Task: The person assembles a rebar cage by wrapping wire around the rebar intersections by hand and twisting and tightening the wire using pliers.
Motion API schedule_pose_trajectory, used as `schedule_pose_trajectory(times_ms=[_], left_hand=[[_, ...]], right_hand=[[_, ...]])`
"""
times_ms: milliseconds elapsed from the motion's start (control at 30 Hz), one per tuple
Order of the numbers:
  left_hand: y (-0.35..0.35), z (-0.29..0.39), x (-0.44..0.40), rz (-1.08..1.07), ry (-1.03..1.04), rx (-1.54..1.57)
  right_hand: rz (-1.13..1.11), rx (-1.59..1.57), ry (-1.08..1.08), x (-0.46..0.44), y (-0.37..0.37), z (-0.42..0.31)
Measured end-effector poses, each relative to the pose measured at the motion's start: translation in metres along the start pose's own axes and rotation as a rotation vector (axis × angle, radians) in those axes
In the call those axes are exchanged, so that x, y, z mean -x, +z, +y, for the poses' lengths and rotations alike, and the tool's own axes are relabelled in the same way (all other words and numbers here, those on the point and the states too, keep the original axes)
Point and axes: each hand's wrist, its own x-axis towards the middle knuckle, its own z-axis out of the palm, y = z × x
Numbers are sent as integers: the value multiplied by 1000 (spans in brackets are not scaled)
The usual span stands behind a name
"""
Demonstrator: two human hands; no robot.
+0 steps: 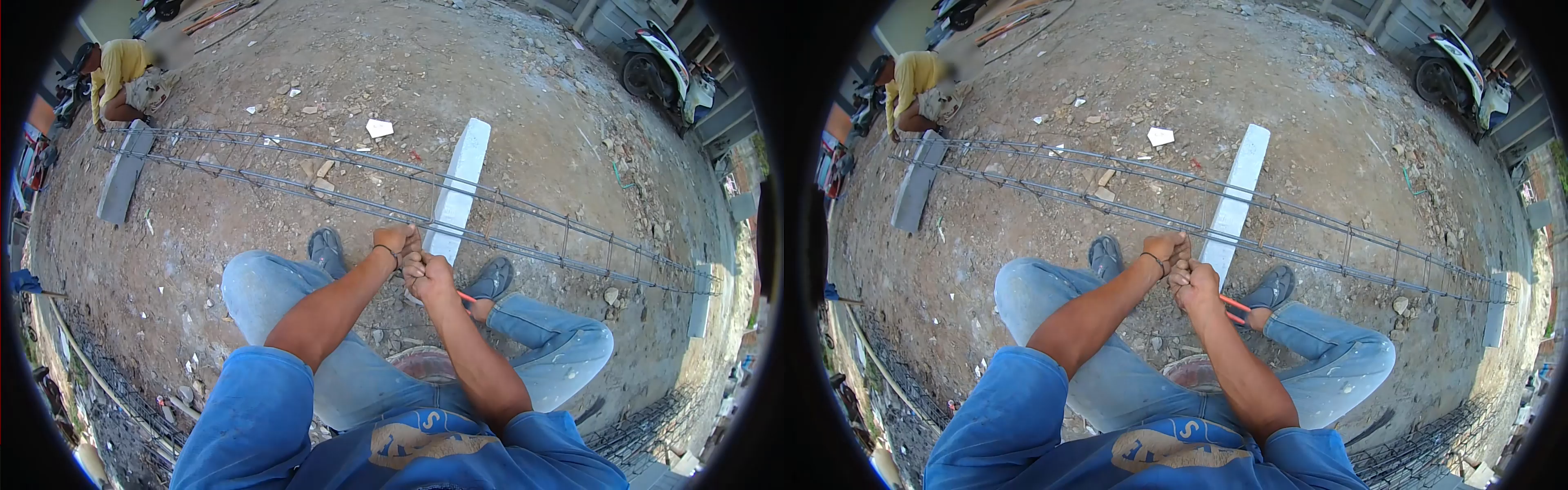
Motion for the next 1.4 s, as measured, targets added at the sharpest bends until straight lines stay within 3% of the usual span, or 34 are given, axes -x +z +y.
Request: schedule_pose_trajectory(times_ms=[100,133,200,267,367,433,500,600,700,767,800,867,900,967,1100,1200,1233,1300,1367,1400], left_hand=[[13,-4,23,-30,106,-23],[8,-5,20,-28,99,-17],[-3,2,22,-228,7,-117],[-7,7,26,-228,-10,-140],[-4,16,30,-243,-67,-133],[-3,12,23,-264,-102,-92],[6,-1,10,-165,-78,162],[2,-5,-4,-140,-91,222],[2,-8,-4,-137,-90,251],[3,-7,-2,-142,-92,269],[4,-6,-3,-161,-104,254],[5,-4,0,-179,-115,247],[5,-3,1,-185,-115,257],[6,-2,6,-192,-114,278],[5,-3,3,-217,-120,300],[8,-5,1,-219,-120,319],[9,-5,2,-214,-120,323],[10,-5,-1,-196,-106,313],[12,-9,-12,-125,-117,340],[11,-11,-11,-122,-81,367]], right_hand=[[-4,-33,-43,-10,-1,2],[-30,-32,-58,-11,-3,4],[-19,70,-123,-10,-5,11],[-18,181,-191,-6,0,15],[28,503,-279,6,8,14],[59,1026,-390,13,9,-5],[201,1317,-731,-3,-1,-30],[291,1652,-1292,-20,14,-75],[190,1856,-1397,-22,56,-95],[-185,2112,-1666,-31,76,-103],[-190,2122,-1662,-36,82,-108],[-251,2532,-1206,-49,89,-117],[-259,2540,-1203,-56,92,-120],[-261,2721,-878,-66,96,-125],[-305,2663,-785,-65,103,-125],[-186,2649,-669,-73,108,-123],[-194,2650,-678,-75,107,-116],[2,2774,-1179,-78,96,-96],[21,2688,-1229,-75,89,-78],[69,2716,-1356,-72,86,-73]])
